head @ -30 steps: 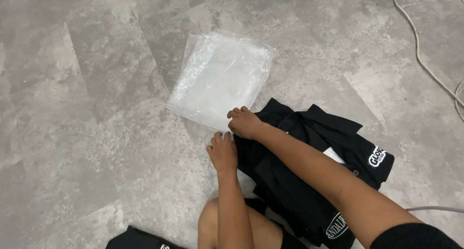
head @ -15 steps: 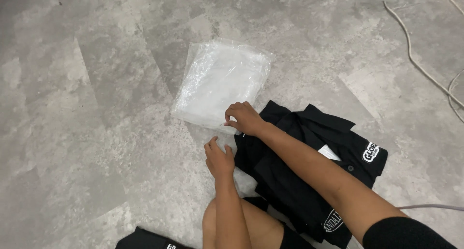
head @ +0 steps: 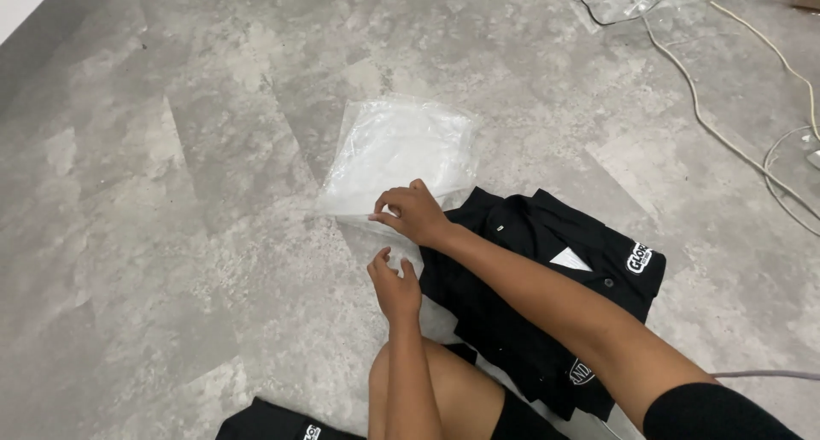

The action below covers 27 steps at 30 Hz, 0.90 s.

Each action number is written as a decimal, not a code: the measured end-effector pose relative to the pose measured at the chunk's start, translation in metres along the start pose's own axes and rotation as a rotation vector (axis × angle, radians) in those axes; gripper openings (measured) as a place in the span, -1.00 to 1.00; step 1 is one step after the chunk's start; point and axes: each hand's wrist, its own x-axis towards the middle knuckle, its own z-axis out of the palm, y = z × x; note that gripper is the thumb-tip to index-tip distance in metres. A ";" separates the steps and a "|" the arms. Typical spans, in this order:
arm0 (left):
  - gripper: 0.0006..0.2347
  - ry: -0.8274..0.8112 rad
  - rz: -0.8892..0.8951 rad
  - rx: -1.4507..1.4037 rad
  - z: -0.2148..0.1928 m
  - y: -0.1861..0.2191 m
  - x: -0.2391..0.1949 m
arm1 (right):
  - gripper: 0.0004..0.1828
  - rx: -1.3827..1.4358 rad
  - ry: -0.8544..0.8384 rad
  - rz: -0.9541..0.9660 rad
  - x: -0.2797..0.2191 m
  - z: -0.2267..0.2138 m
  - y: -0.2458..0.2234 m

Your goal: The person sits on the floor and folds black polo shirts, then places each folded shirt into a clear plastic bag. The person repeats this process for multiple shirts, stacking the packaged items to the left.

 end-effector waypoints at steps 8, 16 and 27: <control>-0.63 0.142 -0.173 -0.635 -0.078 -0.117 0.001 | -0.88 0.113 -0.115 -0.241 -0.010 0.082 -0.104; -0.15 0.149 -0.561 -0.870 -0.244 -0.227 -0.098 | -0.82 0.094 -0.544 -0.700 -0.105 0.230 -0.230; -0.69 0.581 -0.690 -0.492 -0.291 -0.362 -0.188 | -0.39 0.144 -0.774 -0.955 -0.216 0.283 -0.285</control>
